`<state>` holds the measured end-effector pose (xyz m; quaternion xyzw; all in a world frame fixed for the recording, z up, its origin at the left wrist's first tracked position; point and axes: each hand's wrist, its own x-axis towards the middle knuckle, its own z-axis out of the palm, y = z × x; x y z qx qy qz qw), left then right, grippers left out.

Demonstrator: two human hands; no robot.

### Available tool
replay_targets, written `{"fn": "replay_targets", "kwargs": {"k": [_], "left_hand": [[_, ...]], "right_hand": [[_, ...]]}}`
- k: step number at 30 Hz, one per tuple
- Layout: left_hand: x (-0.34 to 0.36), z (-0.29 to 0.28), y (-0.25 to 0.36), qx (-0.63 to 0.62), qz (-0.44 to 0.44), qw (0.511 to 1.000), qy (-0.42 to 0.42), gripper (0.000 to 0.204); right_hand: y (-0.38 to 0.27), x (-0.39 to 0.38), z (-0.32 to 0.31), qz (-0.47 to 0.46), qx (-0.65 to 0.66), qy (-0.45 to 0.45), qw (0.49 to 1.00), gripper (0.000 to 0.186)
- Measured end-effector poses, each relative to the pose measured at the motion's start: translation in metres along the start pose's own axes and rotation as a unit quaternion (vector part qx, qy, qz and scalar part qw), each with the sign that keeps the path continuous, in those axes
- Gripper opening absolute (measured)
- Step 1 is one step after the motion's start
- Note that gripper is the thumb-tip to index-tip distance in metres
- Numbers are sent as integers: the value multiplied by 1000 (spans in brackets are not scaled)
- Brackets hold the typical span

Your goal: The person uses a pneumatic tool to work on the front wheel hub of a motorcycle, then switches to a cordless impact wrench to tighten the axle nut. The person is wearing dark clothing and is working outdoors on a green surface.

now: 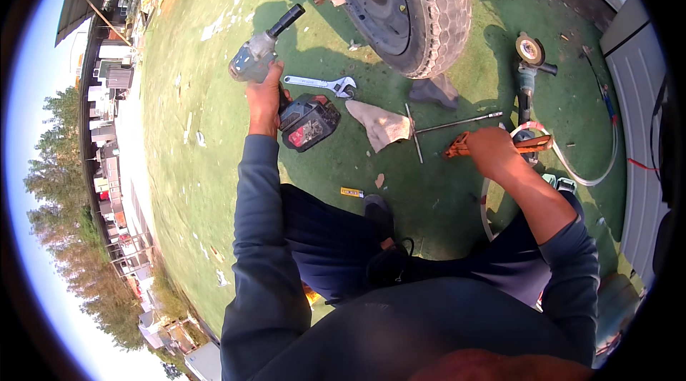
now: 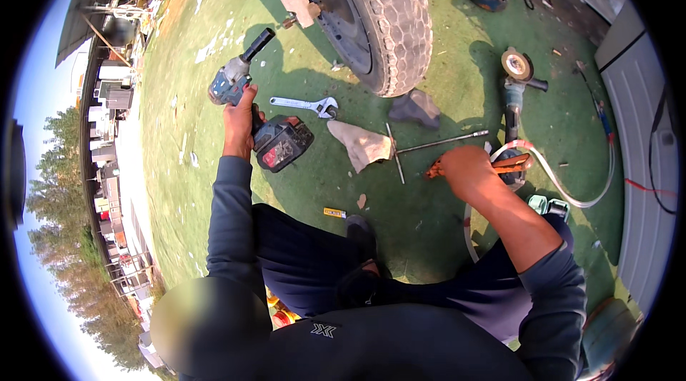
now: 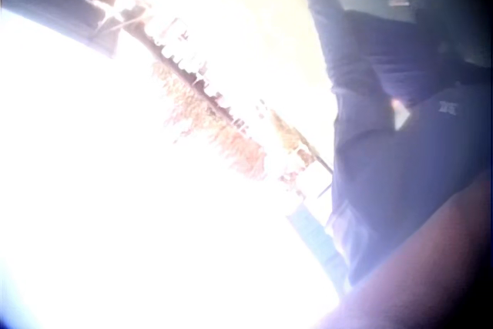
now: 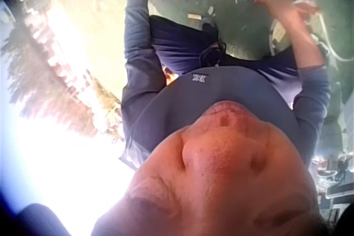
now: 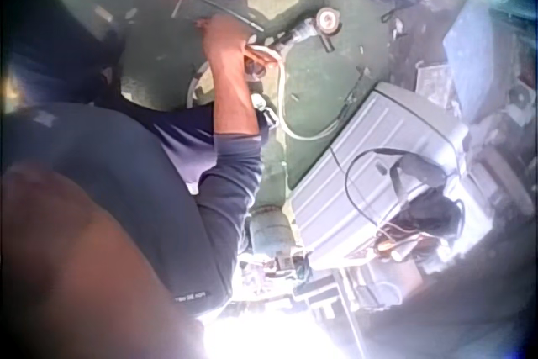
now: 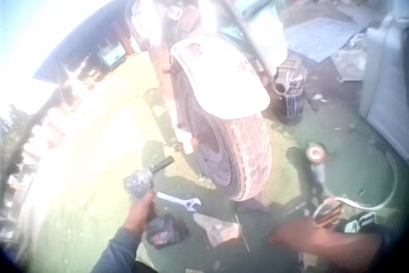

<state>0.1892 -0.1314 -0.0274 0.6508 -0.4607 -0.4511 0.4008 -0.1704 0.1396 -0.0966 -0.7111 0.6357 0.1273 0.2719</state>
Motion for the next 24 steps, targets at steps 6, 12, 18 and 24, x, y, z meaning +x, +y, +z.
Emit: {"fn": "replay_targets", "kwargs": {"k": [6,12,18,24], "left_hand": [[-3,10,18,79,77,994,28,44],[-1,13,23,76,109,991,35,44],[11,7,19,145,179,969,92,49],[11,5,27,282,276,903,171,61]], "right_hand": [[1,1,5,-3,-8,11,1000,19],[1,1,2,4,-8,-11,1000,18],[0,2,3,9,-16,-8,1000,15],[0,2,3,-4,-37,-6,999,14]]}}
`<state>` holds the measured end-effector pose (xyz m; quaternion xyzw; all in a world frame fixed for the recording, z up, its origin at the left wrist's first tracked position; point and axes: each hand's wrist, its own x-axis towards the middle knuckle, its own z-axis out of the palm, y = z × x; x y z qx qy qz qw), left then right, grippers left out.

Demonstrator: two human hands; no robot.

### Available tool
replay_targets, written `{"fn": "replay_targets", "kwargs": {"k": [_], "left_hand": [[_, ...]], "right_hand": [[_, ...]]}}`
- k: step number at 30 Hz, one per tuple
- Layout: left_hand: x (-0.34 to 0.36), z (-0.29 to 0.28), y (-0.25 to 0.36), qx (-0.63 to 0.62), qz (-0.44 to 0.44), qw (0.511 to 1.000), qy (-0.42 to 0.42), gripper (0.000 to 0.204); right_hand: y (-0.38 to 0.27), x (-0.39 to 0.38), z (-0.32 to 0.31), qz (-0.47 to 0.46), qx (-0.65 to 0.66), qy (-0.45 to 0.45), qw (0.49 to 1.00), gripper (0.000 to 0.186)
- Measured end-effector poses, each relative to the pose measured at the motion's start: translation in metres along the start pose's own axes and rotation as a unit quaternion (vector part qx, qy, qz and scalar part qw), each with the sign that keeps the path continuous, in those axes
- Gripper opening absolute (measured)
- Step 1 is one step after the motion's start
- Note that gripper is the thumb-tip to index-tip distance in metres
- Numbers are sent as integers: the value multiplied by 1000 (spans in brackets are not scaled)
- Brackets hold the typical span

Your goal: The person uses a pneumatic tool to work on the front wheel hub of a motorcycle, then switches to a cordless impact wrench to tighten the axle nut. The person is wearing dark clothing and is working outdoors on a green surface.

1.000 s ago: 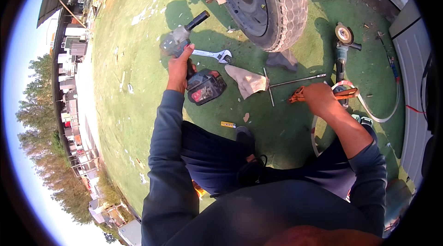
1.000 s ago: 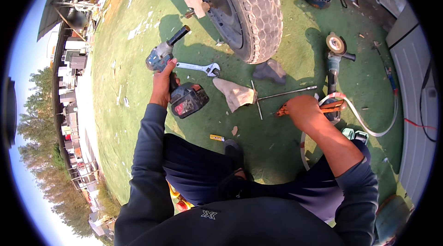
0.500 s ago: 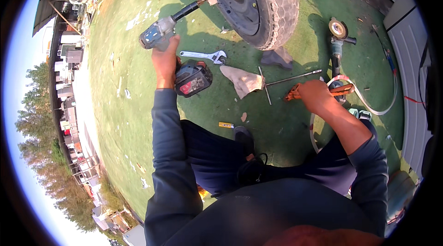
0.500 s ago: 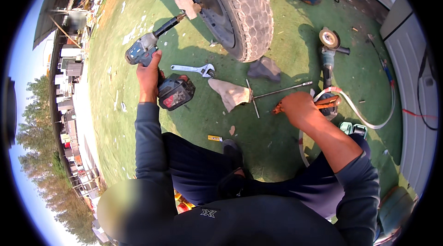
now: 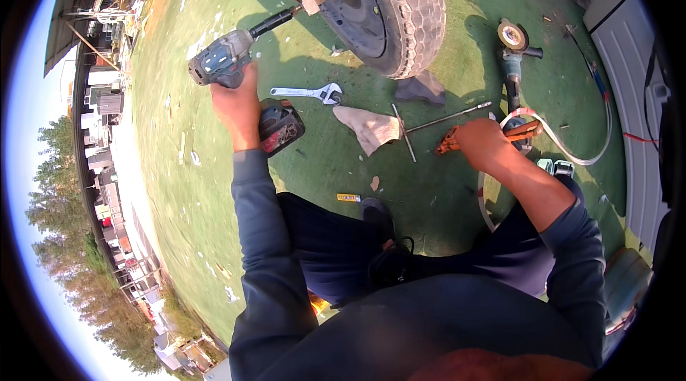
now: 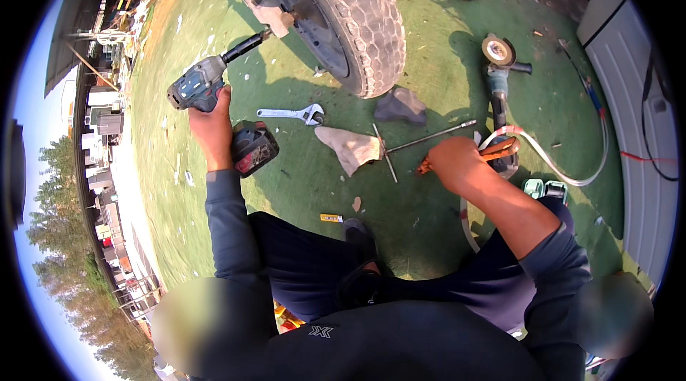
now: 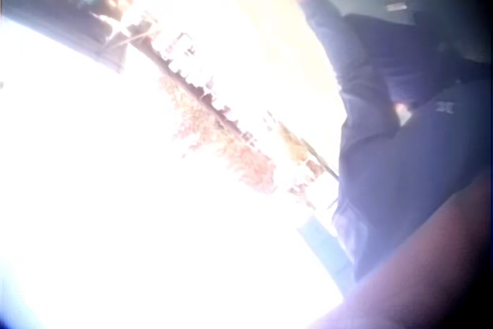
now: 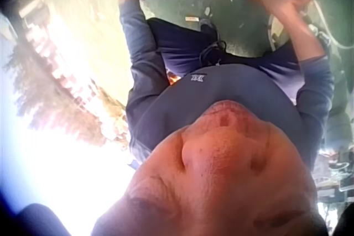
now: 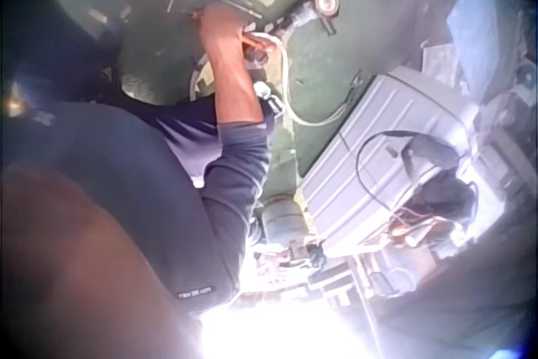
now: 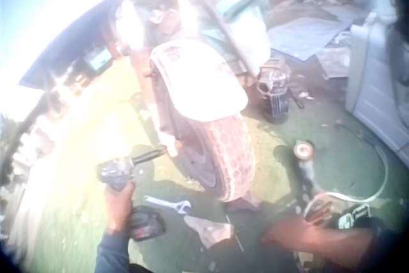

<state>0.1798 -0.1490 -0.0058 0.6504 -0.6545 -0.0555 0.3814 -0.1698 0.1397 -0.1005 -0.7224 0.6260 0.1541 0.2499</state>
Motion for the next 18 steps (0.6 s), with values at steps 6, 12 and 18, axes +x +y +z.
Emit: {"fn": "replay_targets", "kwargs": {"k": [6,12,18], "left_hand": [[-3,-4,10,15,7,1000,0,57],[-5,-2,13,-97,-167,974,-118,52],[-4,5,1,-124,-100,984,-73,45]], "right_hand": [[-2,-1,-1,-2,-4,6,1000,13],[-3,0,-6,7,-4,-9,1000,13],[-4,2,-4,13,-5,-20,1000,13]]}}
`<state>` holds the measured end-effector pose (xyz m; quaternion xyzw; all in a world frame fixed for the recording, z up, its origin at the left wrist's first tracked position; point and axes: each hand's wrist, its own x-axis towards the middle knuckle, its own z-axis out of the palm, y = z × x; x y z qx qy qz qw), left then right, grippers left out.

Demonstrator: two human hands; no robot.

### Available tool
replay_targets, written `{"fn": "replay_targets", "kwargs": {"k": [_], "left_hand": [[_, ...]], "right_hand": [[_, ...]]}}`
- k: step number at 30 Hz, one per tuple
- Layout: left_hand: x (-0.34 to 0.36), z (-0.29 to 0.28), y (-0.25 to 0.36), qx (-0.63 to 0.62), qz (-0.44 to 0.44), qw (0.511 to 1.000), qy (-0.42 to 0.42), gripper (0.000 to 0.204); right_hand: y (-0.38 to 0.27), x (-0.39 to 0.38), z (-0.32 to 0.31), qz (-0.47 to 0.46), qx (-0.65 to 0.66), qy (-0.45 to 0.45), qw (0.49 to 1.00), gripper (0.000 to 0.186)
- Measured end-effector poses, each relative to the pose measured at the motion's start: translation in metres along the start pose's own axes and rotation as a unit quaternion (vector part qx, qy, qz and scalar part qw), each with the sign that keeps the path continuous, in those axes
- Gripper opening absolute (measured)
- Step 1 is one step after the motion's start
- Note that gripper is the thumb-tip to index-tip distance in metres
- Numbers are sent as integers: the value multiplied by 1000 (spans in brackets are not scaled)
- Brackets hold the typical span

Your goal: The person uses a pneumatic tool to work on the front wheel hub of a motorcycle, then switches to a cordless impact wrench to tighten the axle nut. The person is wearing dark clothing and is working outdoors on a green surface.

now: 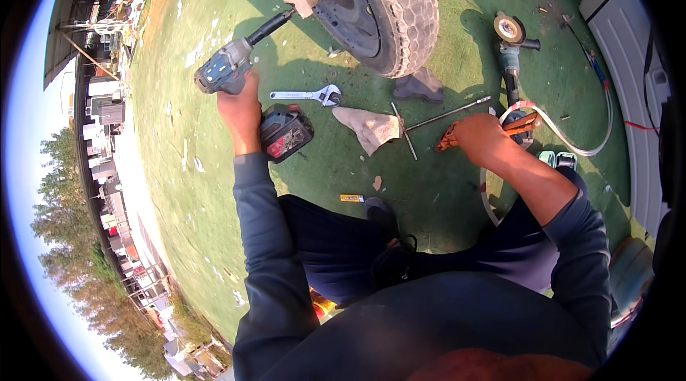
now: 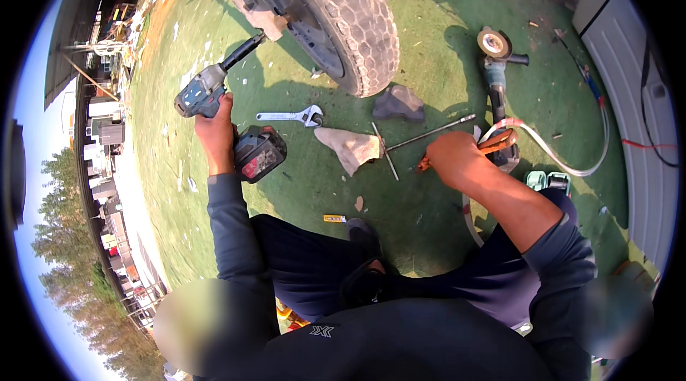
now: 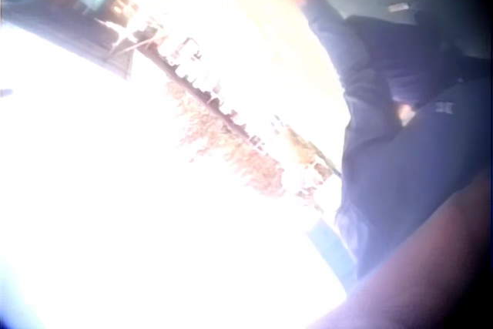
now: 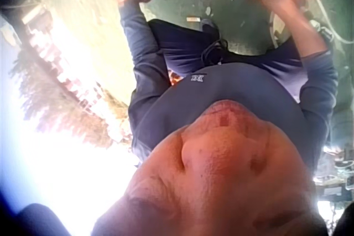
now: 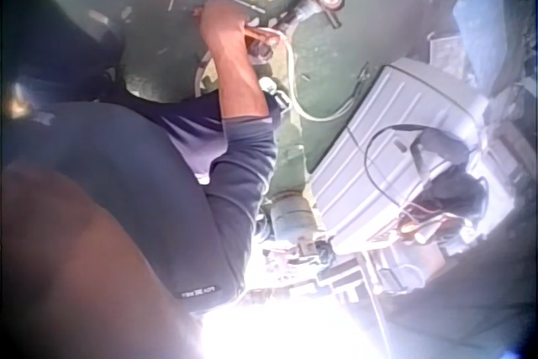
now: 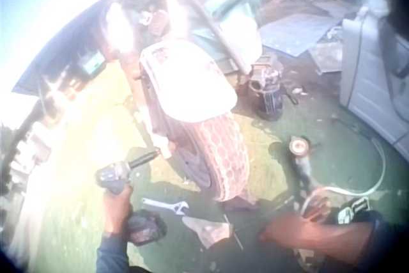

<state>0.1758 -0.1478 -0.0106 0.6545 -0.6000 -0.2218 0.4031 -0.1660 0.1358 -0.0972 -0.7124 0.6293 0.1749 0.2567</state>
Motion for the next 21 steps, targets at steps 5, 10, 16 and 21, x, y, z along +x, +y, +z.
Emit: {"fn": "replay_targets", "kwargs": {"k": [5,10,16,21], "left_hand": [[-8,0,10,-2,-34,999,-26,42],[-4,4,0,-39,2,999,-16,34],[-2,9,-8,-52,-23,998,-35,31],[-12,7,11,-70,-67,994,-45,41]], "right_hand": [[1,-1,0,2,7,5,1000,13],[-1,1,0,0,6,1,1000,13],[0,1,0,0,2,-4,1000,13],[2,0,-1,2,9,-5,1000,14]]}}
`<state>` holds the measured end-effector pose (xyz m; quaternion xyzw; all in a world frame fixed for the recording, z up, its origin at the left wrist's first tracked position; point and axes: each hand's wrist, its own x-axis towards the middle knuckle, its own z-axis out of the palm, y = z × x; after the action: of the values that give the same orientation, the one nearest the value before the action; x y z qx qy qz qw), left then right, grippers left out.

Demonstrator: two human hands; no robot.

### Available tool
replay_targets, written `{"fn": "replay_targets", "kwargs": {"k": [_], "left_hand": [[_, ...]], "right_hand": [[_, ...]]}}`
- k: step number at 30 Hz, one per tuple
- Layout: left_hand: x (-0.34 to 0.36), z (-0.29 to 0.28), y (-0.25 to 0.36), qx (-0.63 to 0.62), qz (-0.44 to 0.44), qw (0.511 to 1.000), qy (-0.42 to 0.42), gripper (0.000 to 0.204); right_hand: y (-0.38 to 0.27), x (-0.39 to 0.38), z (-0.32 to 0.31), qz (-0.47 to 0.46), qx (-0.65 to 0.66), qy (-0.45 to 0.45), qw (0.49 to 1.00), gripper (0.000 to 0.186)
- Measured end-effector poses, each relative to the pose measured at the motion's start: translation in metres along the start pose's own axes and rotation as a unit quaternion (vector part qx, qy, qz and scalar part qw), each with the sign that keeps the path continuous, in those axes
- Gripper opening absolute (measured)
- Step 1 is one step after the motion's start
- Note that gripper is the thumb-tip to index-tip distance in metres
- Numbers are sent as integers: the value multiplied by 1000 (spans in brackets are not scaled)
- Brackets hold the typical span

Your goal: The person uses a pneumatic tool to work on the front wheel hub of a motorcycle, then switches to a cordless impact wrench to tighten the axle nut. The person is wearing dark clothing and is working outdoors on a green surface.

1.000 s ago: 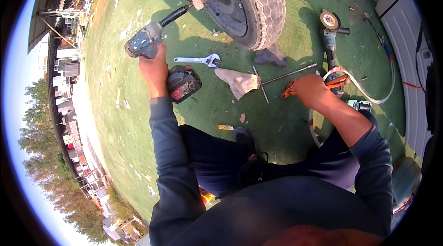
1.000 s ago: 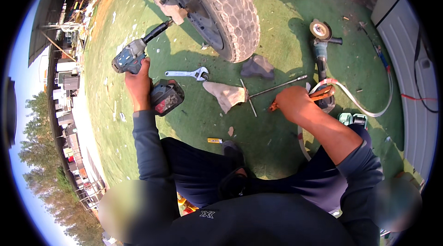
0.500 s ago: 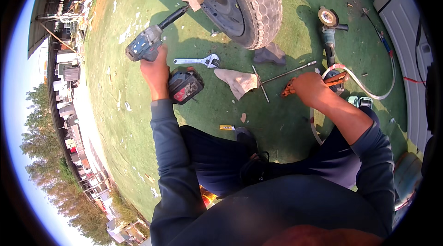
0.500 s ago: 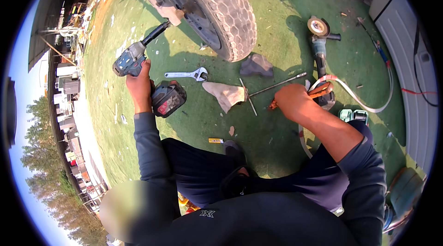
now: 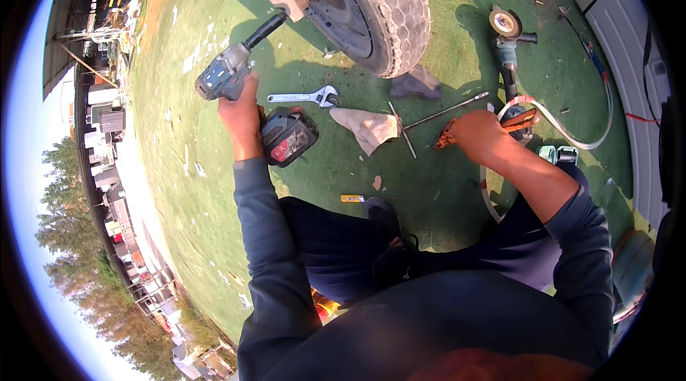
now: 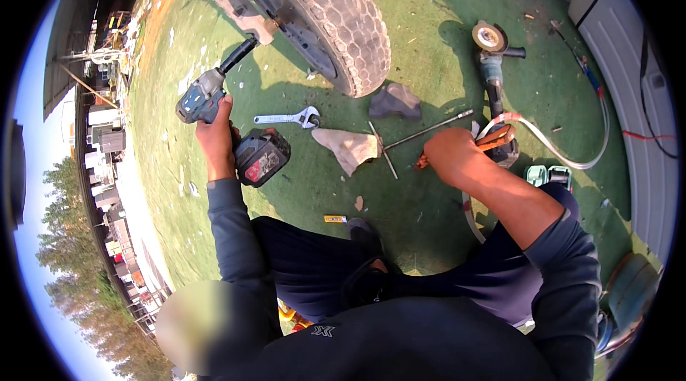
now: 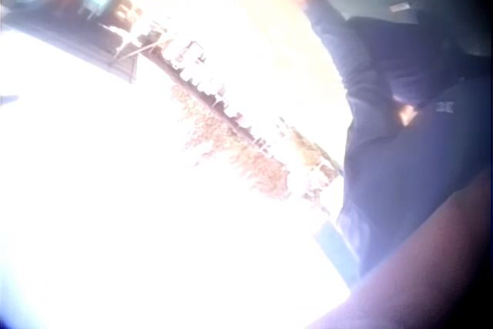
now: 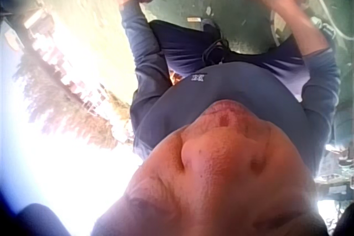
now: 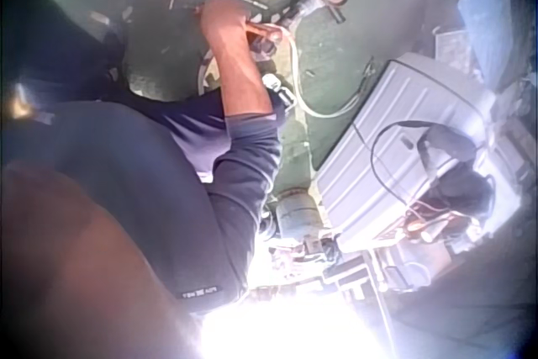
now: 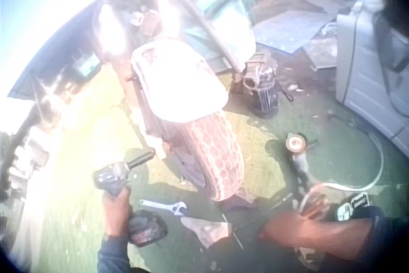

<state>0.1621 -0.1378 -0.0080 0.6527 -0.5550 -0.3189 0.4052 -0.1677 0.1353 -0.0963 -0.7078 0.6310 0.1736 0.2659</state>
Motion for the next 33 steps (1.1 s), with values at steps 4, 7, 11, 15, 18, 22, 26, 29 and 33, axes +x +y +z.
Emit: {"fn": "replay_targets", "kwargs": {"k": [4,7,11,15,18,22,26,29,33], "left_hand": [[-4,-1,5,21,-7,1000,9,44],[-3,-1,3,23,-3,1000,8,45],[-2,-1,-1,8,2,1000,7,44],[-1,-5,1,-26,-14,999,-21,44],[-2,-5,3,-29,-24,999,-19,43],[1,-5,-3,-19,-12,1000,-6,43],[3,0,-5,-23,-2,1000,-16,42],[6,-7,-6,-33,-30,998,-39,44],[9,-19,-7,-58,-78,995,-17,44]], "right_hand": [[-1,-2,-6,2,2,-11,1000,14],[-3,-2,-8,1,-3,-21,1000,14],[-2,1,-6,3,-2,-16,1000,15],[1,-1,-3,-3,15,1,1000,15],[2,-1,-3,-9,11,11,1000,15],[0,0,-4,-7,15,5,1000,15],[1,1,-3,1,18,1,1000,15],[3,2,1,4,22,4,1000,15],[4,3,4,-1,24,10,1000,15]]}}
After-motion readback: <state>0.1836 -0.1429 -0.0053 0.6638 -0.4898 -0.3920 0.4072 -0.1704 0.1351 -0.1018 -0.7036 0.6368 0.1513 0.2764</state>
